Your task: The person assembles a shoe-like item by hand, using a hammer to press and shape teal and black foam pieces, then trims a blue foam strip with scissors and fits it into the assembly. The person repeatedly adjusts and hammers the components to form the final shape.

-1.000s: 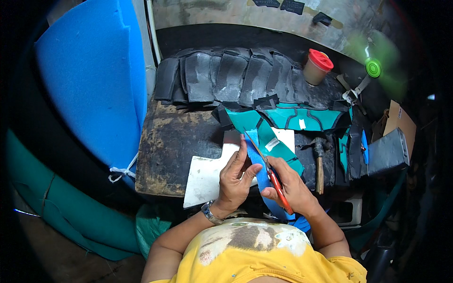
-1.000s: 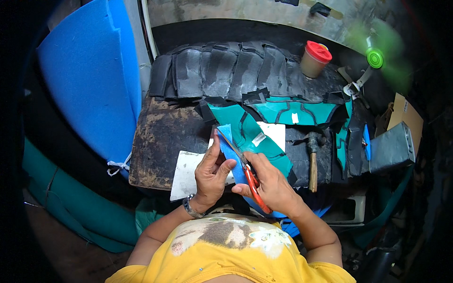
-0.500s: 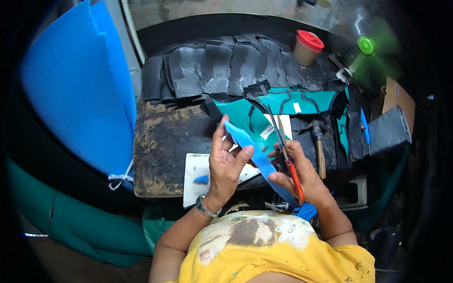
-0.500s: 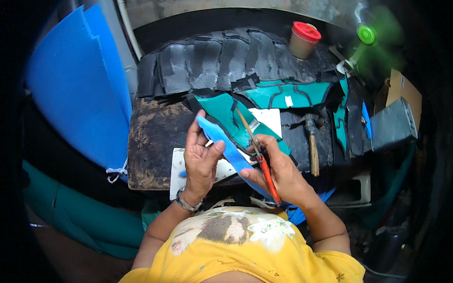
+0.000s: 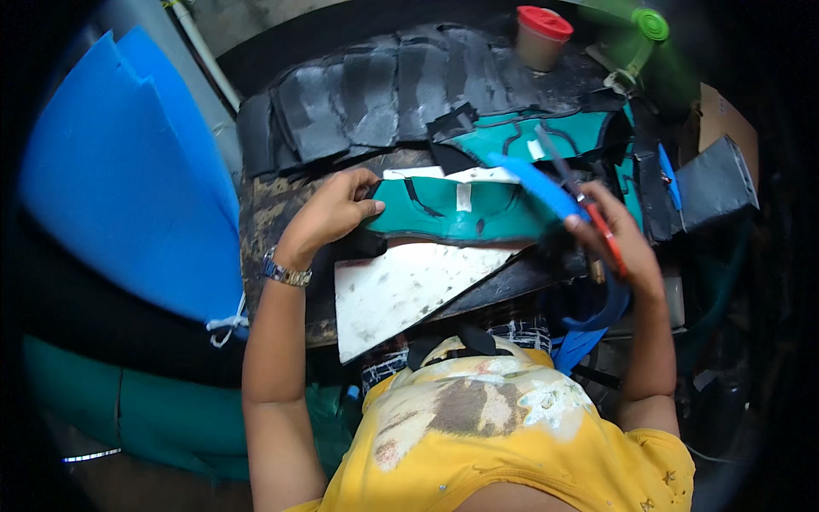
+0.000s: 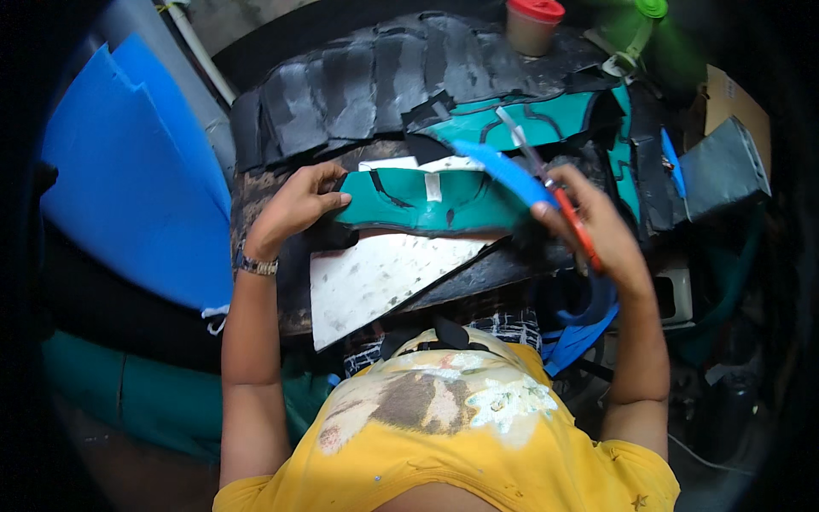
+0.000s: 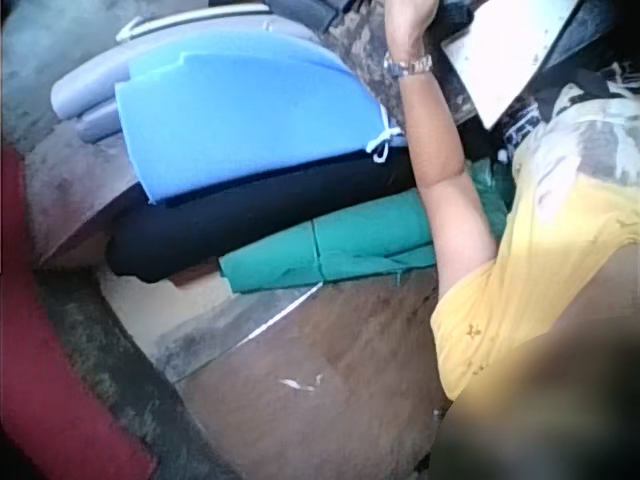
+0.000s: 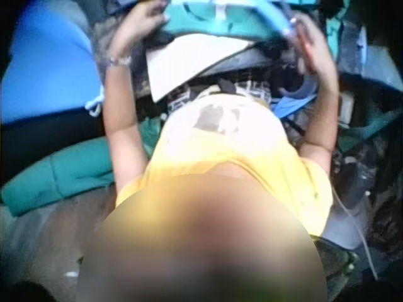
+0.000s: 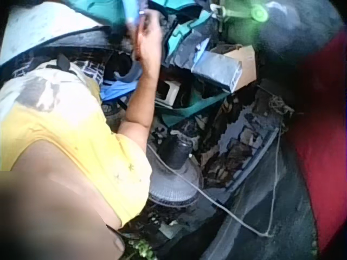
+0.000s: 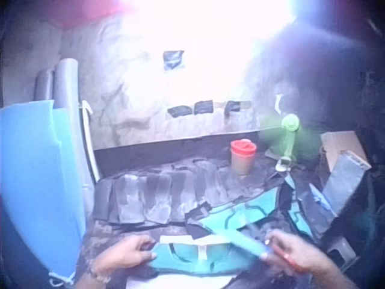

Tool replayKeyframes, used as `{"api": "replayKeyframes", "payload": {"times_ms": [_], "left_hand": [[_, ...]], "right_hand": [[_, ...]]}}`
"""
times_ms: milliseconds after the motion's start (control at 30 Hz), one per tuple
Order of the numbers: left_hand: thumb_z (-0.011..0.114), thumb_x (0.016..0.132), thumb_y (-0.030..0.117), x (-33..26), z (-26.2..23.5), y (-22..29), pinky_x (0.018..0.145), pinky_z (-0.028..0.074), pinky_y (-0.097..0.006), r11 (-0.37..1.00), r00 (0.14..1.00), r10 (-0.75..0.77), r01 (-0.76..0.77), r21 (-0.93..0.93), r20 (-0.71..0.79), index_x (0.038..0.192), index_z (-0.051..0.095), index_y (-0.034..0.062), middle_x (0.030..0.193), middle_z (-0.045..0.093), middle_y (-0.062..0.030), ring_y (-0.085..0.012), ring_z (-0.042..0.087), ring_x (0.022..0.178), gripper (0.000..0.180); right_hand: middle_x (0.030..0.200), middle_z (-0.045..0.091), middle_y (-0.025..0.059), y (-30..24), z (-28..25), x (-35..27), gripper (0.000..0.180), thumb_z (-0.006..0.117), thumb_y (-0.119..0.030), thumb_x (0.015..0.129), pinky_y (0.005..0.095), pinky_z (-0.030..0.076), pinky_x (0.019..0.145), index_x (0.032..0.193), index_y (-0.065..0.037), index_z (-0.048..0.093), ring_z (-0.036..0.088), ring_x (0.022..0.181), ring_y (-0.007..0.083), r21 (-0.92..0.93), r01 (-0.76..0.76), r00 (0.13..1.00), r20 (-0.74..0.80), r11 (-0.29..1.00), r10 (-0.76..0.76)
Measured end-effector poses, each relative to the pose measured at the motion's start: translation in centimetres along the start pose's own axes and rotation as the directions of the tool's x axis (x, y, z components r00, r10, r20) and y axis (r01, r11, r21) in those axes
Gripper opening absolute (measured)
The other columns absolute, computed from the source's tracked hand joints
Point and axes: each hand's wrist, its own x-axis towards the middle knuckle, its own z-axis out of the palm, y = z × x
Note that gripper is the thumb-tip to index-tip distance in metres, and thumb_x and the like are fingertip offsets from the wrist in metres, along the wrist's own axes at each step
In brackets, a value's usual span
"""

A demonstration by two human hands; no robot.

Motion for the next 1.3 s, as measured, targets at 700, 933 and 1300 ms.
{"api": "replayKeyframes", "payload": {"times_ms": [700,933,1300], "left_hand": [[0.057,0.098,0.01,-4.4,1.6,-3.1,0.068,0.046,-0.03,0.985,0.994,-0.008,-0.011,-0.17,-0.109,0.116,0.064,-0.0022,0.082,0.063,-0.0074,-0.0128,0.054,0.072,0.023],[0.056,0.1,0.01,-4.6,1.5,-2.1,0.075,0.047,-0.025,0.991,0.995,-0.067,0.058,-0.121,-0.079,0.122,0.064,-0.0009,0.094,0.066,-0.0011,-0.0072,0.054,0.081,0.026],[0.065,0.084,-0.002,-6.5,3.8,0.8,0.088,0.052,-0.043,0.944,0.703,0.307,-0.137,0.301,-0.641,0.113,0.066,-0.0007,0.104,0.064,-0.0179,-0.0374,0.063,0.103,0.029]], "right_hand": [[0.066,0.055,0.0021,-5.8,4.9,11.4,0.037,0.075,-0.036,0.087,0.0251,0.042,0.045,0.103,-0.006,0.059,0.054,0.053,0.0102,-0.077,0.128,0.628,0.778,0.989,-0.021],[0.072,0.058,0.0026,-5.1,5.0,10.6,0.034,0.076,-0.031,0.086,0.0273,0.044,0.049,0.099,-0.006,0.058,0.057,0.057,0.0107,-0.057,0.081,0.683,0.73,0.995,-0.014],[0.085,0.058,0.0082,-5.1,6.1,9.7,0.037,0.076,-0.027,0.086,0.0347,0.045,0.073,0.105,-0.003,0.056,0.05,0.079,0.0168,-0.258,0.272,0.769,0.638,0.927,-0.048]]}}
